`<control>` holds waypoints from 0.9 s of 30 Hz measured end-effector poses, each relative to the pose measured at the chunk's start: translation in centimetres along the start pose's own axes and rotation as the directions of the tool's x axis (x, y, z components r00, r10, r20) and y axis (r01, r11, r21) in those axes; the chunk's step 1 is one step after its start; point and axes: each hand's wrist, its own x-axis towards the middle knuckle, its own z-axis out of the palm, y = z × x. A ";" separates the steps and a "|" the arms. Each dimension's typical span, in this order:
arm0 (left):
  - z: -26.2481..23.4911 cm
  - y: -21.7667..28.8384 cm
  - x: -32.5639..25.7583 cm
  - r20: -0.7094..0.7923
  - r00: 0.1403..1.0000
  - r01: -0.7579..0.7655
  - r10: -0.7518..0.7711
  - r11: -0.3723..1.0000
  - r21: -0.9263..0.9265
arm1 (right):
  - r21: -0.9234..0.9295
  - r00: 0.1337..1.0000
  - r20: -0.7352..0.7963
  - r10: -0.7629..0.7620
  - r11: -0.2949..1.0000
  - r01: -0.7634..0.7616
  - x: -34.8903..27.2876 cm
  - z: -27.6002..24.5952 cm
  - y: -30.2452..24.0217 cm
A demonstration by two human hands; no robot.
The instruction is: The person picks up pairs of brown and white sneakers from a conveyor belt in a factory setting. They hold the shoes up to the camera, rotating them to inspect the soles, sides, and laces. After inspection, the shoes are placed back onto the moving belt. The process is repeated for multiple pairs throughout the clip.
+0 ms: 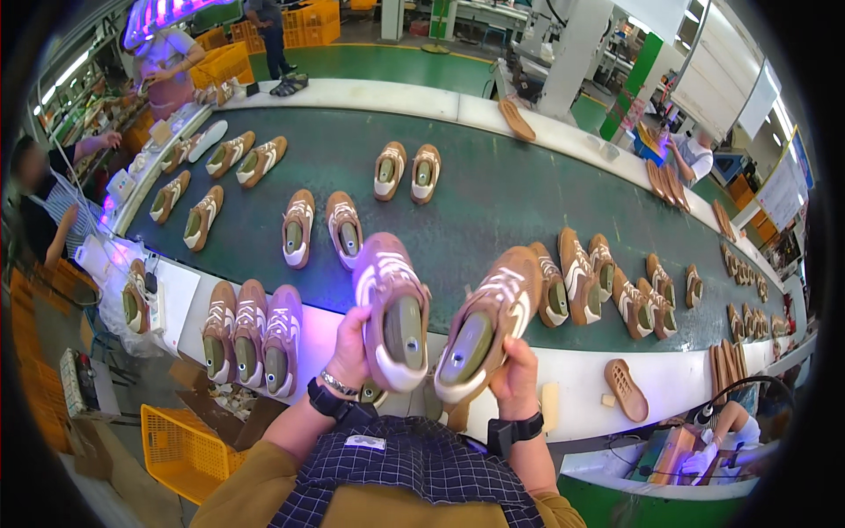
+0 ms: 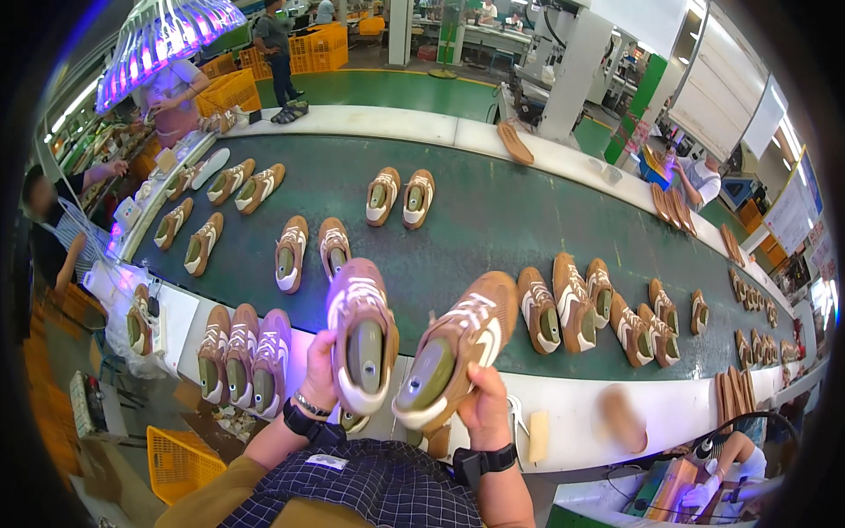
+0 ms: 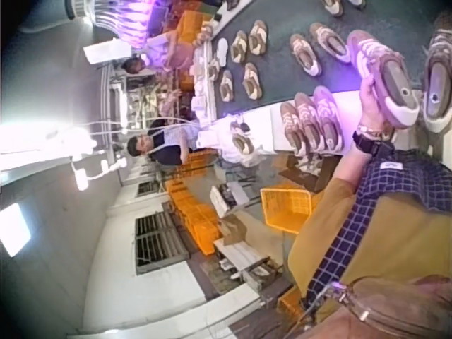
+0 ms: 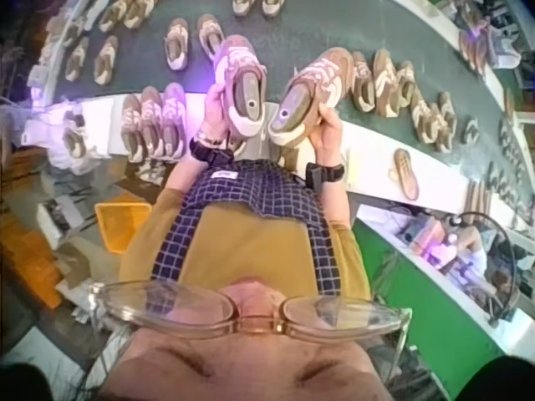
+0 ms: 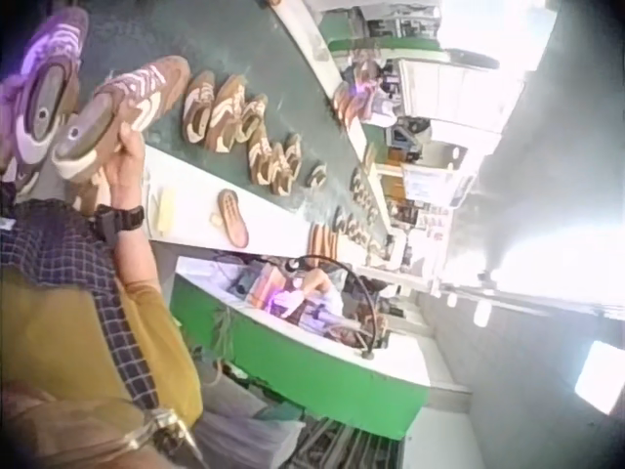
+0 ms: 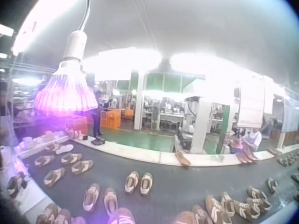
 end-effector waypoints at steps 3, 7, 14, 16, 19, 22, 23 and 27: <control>-0.4 0.7 0.7 0.008 0.992 -0.122 0.122 0.992 -0.040 | -0.011 0.991 -0.082 -0.109 0.994 0.108 0.1 0.1 -0.7; -0.5 0.5 0.0 -0.143 0.976 -0.161 0.162 0.987 0.015 | 0.011 0.961 -0.227 -0.161 0.986 0.167 -0.3 0.2 0.3; -4.5 -1.0 0.0 -0.323 0.938 -0.130 0.128 0.991 0.015 | 0.034 0.913 -0.382 -0.143 0.985 0.169 -0.3 -0.8 3.0; -4.4 -1.2 0.0 -0.336 0.933 -0.128 0.126 0.992 0.017 | 0.035 0.908 -0.391 -0.149 0.984 0.176 -0.3 -0.9 3.2; -4.2 -1.3 -0.1 -0.366 0.923 -0.115 0.116 0.993 0.025 | 0.036 0.900 -0.406 -0.156 0.982 0.187 -0.1 -0.6 3.2; -3.7 -1.5 -0.1 -0.354 0.928 -0.112 0.119 0.993 0.038 | 0.036 0.890 -0.425 -0.164 0.980 0.198 0.0 -0.6 3.3; -3.7 -1.5 -0.1 -0.352 0.929 -0.106 0.114 0.993 0.043 | 0.035 0.887 -0.431 -0.167 0.979 0.201 0.0 -0.7 3.3; -4.1 -1.9 0.2 -0.349 0.931 -0.092 0.105 0.994 0.052 | 0.029 0.876 -0.452 -0.166 0.979 0.200 0.0 -0.7 3.3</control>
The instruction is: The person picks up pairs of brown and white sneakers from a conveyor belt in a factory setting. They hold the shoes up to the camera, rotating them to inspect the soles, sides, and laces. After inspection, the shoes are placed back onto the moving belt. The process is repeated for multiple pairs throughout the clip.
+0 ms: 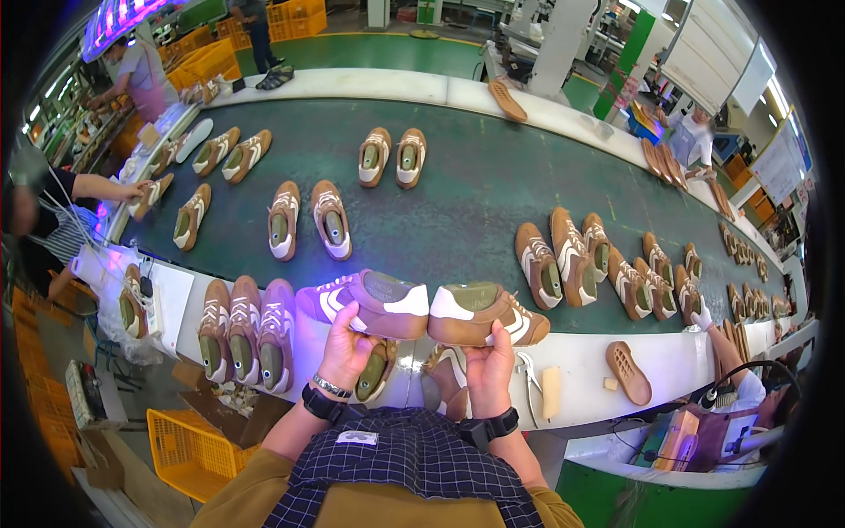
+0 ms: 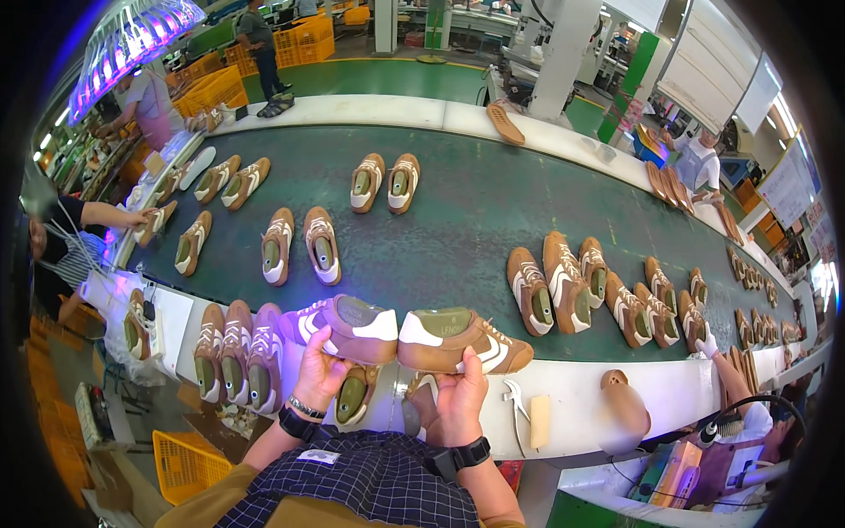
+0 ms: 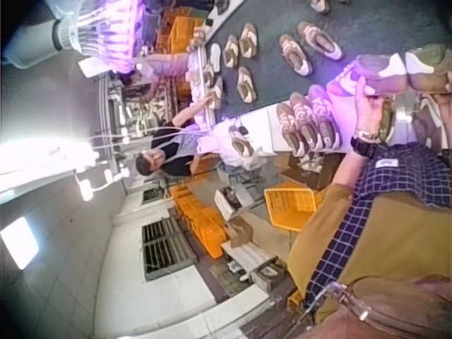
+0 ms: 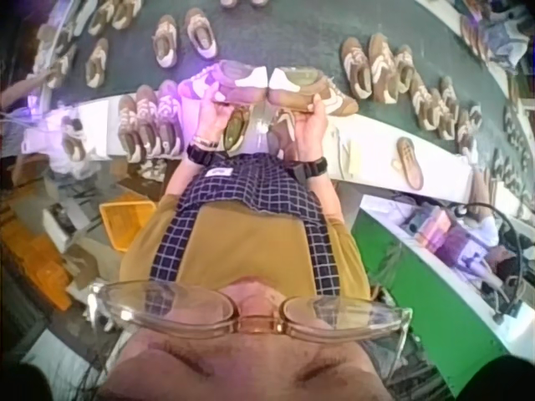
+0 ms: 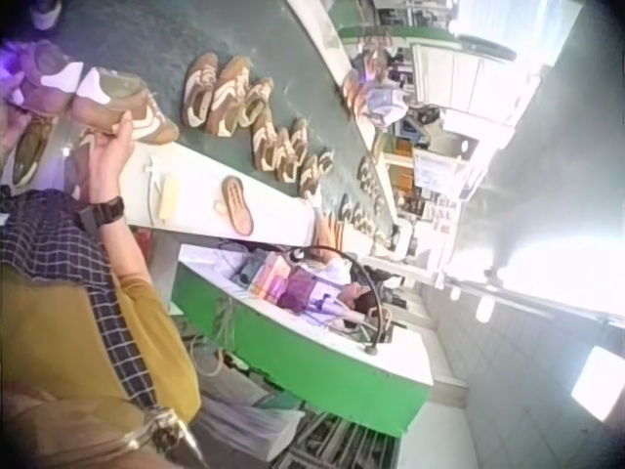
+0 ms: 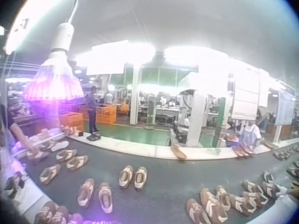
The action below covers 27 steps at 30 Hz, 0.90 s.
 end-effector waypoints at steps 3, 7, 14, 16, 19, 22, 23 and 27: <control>0.0 -0.3 0.2 -0.001 1.000 0.002 -0.002 1.000 -0.001 | -0.003 1.000 -0.022 -0.006 1.000 0.006 0.1 -0.2 0.0; 0.5 -0.1 0.1 0.024 1.000 0.014 -0.014 1.000 0.004 | -0.016 0.998 -0.050 -0.024 1.000 0.023 0.0 -0.2 0.1; 0.0 -0.2 0.5 -0.008 0.999 -0.039 0.039 0.999 0.034 | -0.077 0.995 -0.009 -0.099 0.992 0.098 -0.5 -0.1 0.1; 0.0 0.0 0.5 -0.002 0.998 -0.059 0.059 0.997 0.050 | -0.090 0.993 -0.002 -0.115 0.989 0.115 -0.5 -0.1 0.3; 0.2 0.4 0.2 0.006 0.996 -0.089 0.089 0.993 0.078 | -0.106 0.988 0.029 -0.151 0.982 0.153 -0.6 -0.1 0.3; 0.9 0.6 -0.4 0.021 0.989 -0.150 0.149 0.982 0.118 | -0.122 0.986 0.048 -0.162 0.978 0.166 -0.9 0.0 0.0; 1.2 0.8 -0.6 0.019 0.986 -0.165 0.164 0.977 0.136 | -0.128 0.986 0.051 -0.160 0.978 0.165 -0.9 -0.1 -0.2; 1.4 1.2 -1.3 0.014 0.984 -0.179 0.180 0.957 0.227 | -0.245 0.979 0.067 -0.193 0.948 0.203 -0.7 -0.7 -0.3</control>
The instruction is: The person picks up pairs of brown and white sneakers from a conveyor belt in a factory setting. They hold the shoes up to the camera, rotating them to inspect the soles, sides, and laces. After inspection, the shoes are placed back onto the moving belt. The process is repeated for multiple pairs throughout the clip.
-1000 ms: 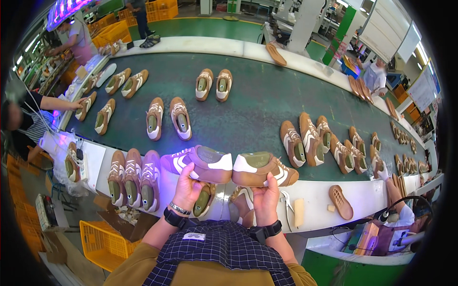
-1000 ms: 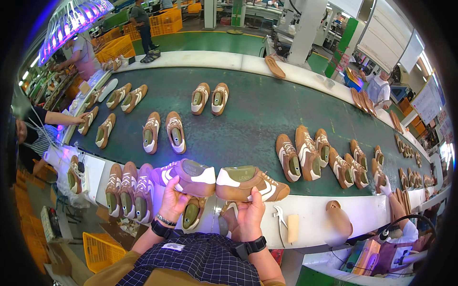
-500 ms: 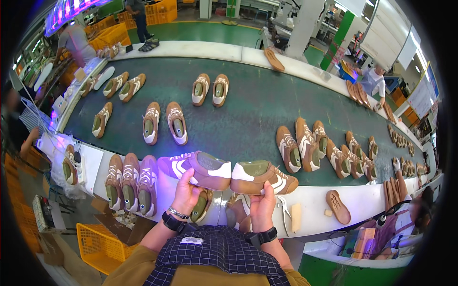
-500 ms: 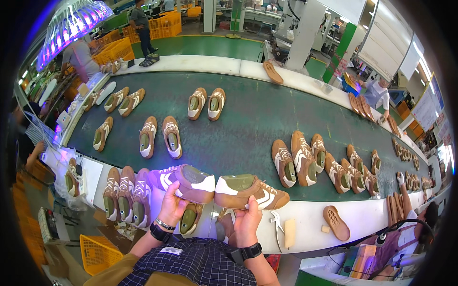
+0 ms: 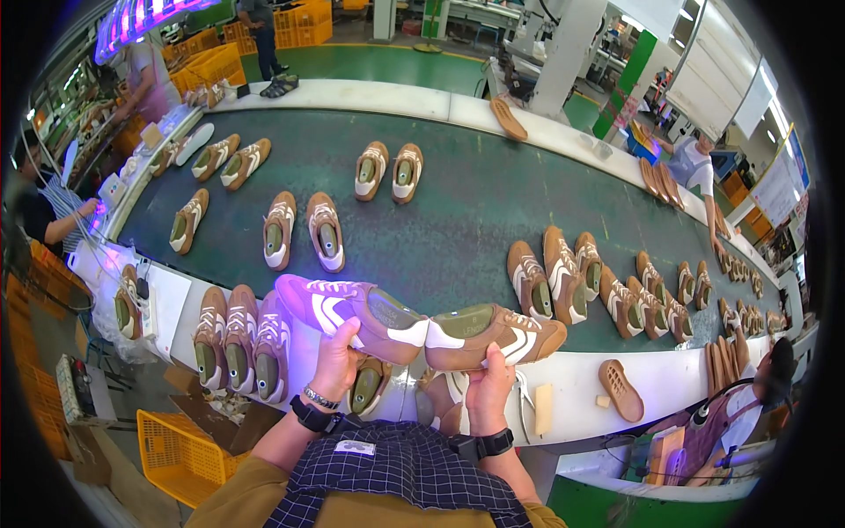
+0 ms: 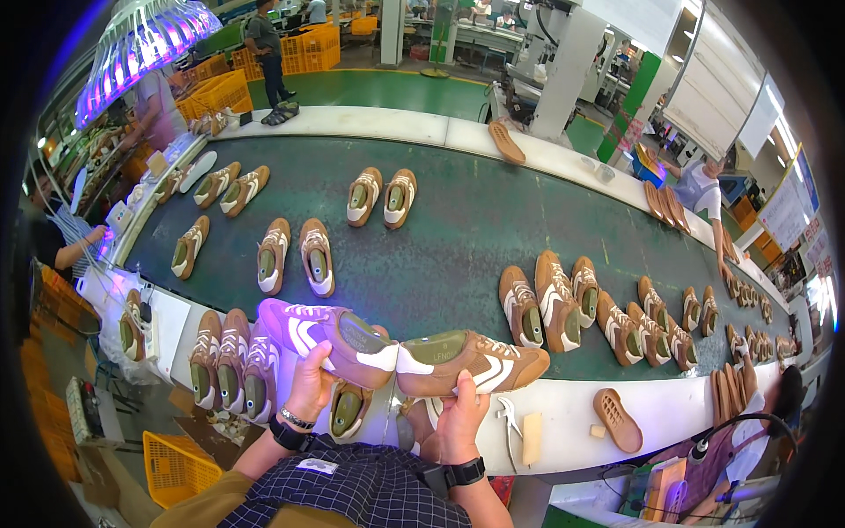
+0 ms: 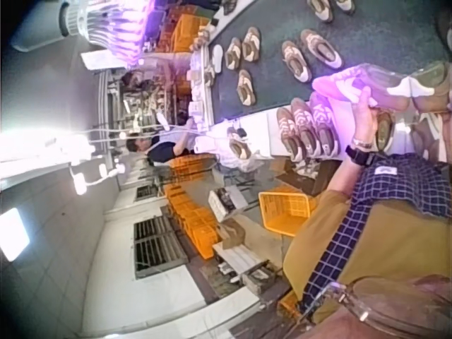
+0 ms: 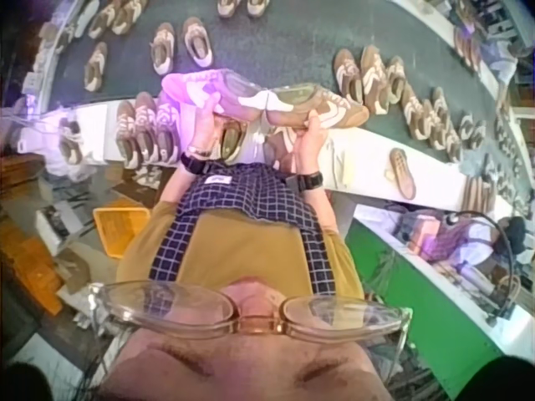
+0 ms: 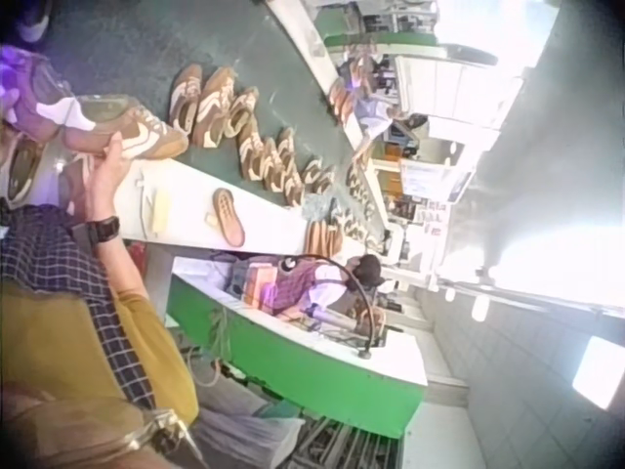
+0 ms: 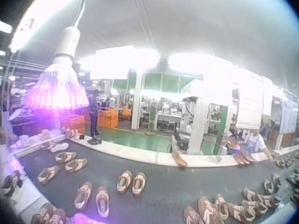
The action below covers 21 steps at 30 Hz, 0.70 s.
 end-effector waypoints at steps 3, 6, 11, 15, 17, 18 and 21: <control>-0.5 0.0 0.4 0.018 0.997 0.073 -0.073 0.997 -0.013 | 0.044 0.998 -0.002 0.057 0.997 -0.057 -0.2 0.5 -0.9; 0.2 0.5 1.5 0.144 0.980 0.154 -0.135 0.979 -0.137 | 0.152 0.989 0.016 0.150 0.977 -0.151 -0.3 0.9 -1.8; 2.0 2.6 10.0 0.291 0.950 0.163 -0.108 0.972 -0.170 | 0.242 0.949 0.067 0.308 0.918 -0.315 0.0 -1.5 -1.3; -4.5 0.7 19.0 0.130 0.984 0.116 -0.124 0.991 0.066 | 0.194 0.905 0.108 0.411 0.885 -0.424 0.4 -4.0 -2.2; -6.4 -0.6 18.8 0.003 1.000 0.012 -0.014 0.969 0.247 | 0.163 0.895 0.090 0.437 0.880 -0.446 0.7 -5.5 -2.3; -7.8 -1.4 18.5 -0.010 0.998 -0.053 0.060 0.940 0.336 | 0.159 0.887 0.106 0.449 0.873 -0.461 1.0 -6.0 -2.5; -7.0 -1.9 13.1 -0.129 0.979 -0.065 0.159 0.839 0.540 | 0.174 0.854 0.169 0.492 0.838 -0.518 2.7 -7.0 -2.6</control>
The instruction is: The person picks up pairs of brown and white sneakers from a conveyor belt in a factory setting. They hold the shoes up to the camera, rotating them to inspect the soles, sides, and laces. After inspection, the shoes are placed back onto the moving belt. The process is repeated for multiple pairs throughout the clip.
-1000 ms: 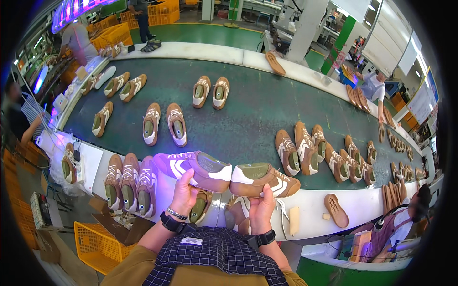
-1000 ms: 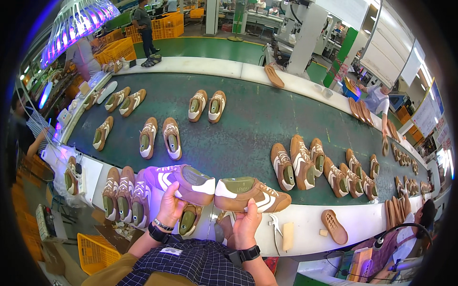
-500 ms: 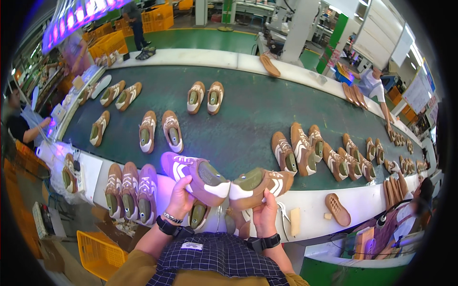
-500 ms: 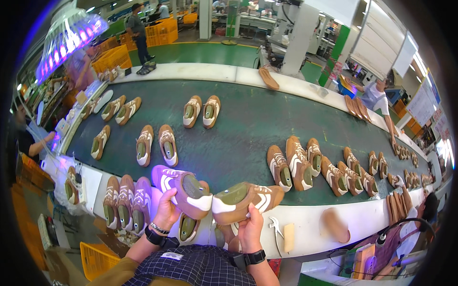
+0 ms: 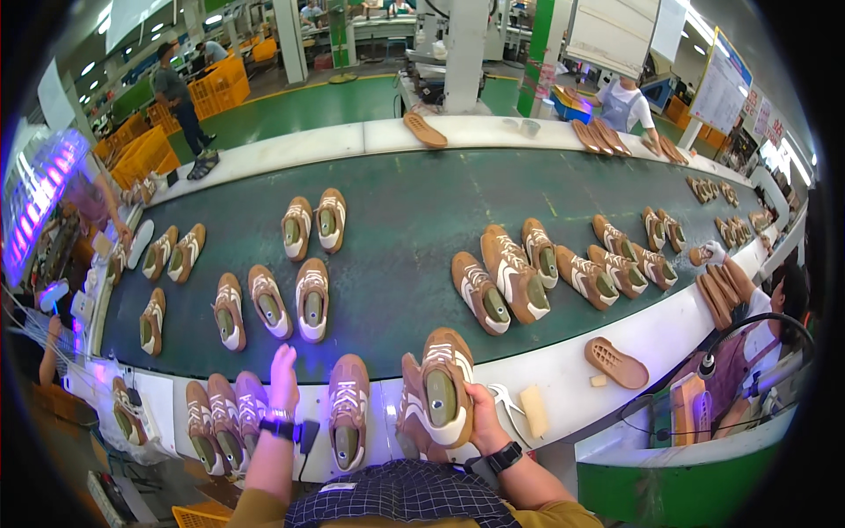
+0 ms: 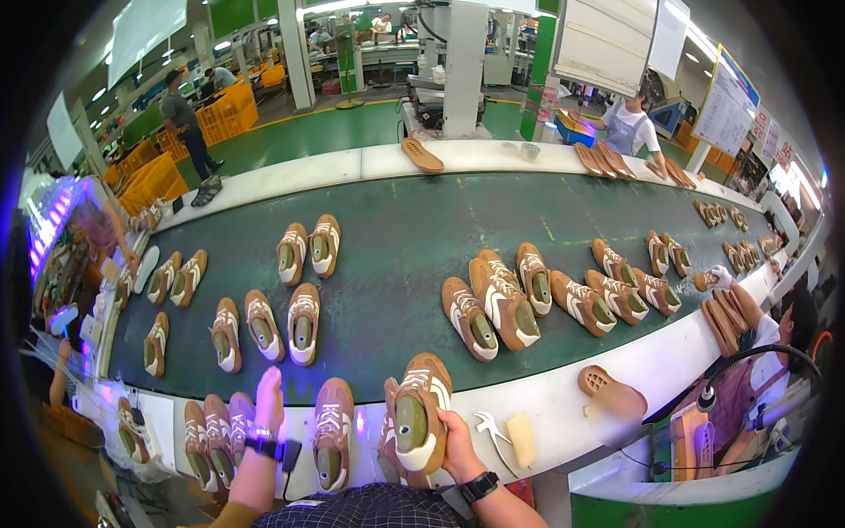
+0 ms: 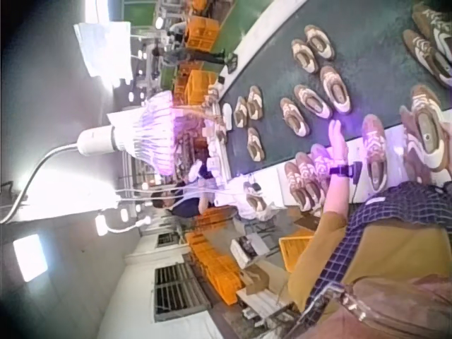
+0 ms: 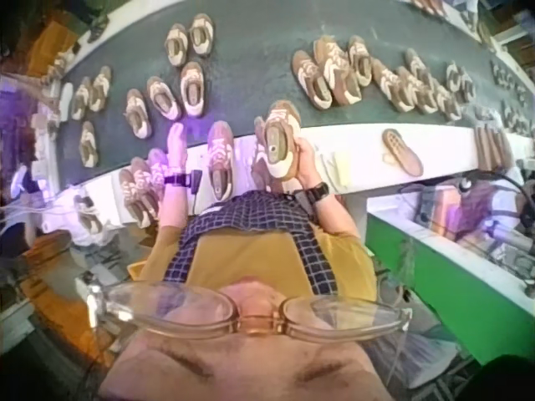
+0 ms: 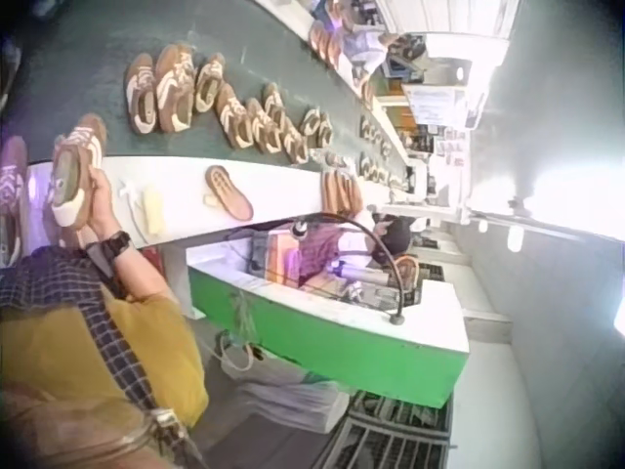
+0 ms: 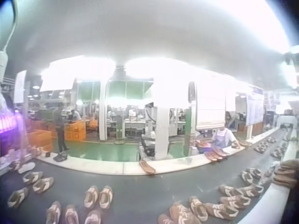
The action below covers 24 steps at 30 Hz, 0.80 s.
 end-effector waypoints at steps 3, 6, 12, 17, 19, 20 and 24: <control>0.0 0.9 -4.4 0.085 0.995 0.041 -0.046 0.997 0.058 | -0.064 0.997 0.058 -0.052 0.996 0.056 4.9 1.4 -1.8; 1.3 1.1 -7.7 0.117 0.992 0.027 -0.043 0.991 0.132 | -0.043 0.960 0.264 -0.091 0.993 0.106 11.8 7.7 -5.7; 4.5 -0.1 -11.4 0.302 0.949 -0.260 0.087 0.755 0.601 | -0.121 0.972 0.152 -0.179 0.973 0.198 27.7 14.6 -10.3; 4.7 -1.0 -13.0 0.336 0.938 -0.336 0.085 0.465 0.819 | -0.386 0.904 0.217 -0.367 0.818 0.425 22.2 11.6 -7.2; 5.0 -1.2 -13.3 0.317 0.941 -0.335 0.118 0.450 0.828 | -0.659 0.803 0.212 -0.557 0.526 0.538 20.8 4.5 -6.2; 5.0 -1.3 -13.4 0.299 0.948 -0.315 0.111 0.472 0.824 | -0.718 0.762 0.148 -0.631 0.462 0.521 19.2 1.5 -5.9; 5.1 -0.2 -14.4 0.232 0.968 -0.246 0.093 0.523 0.816 | -0.934 0.575 -0.136 -0.807 0.298 0.198 13.1 -7.2 -7.7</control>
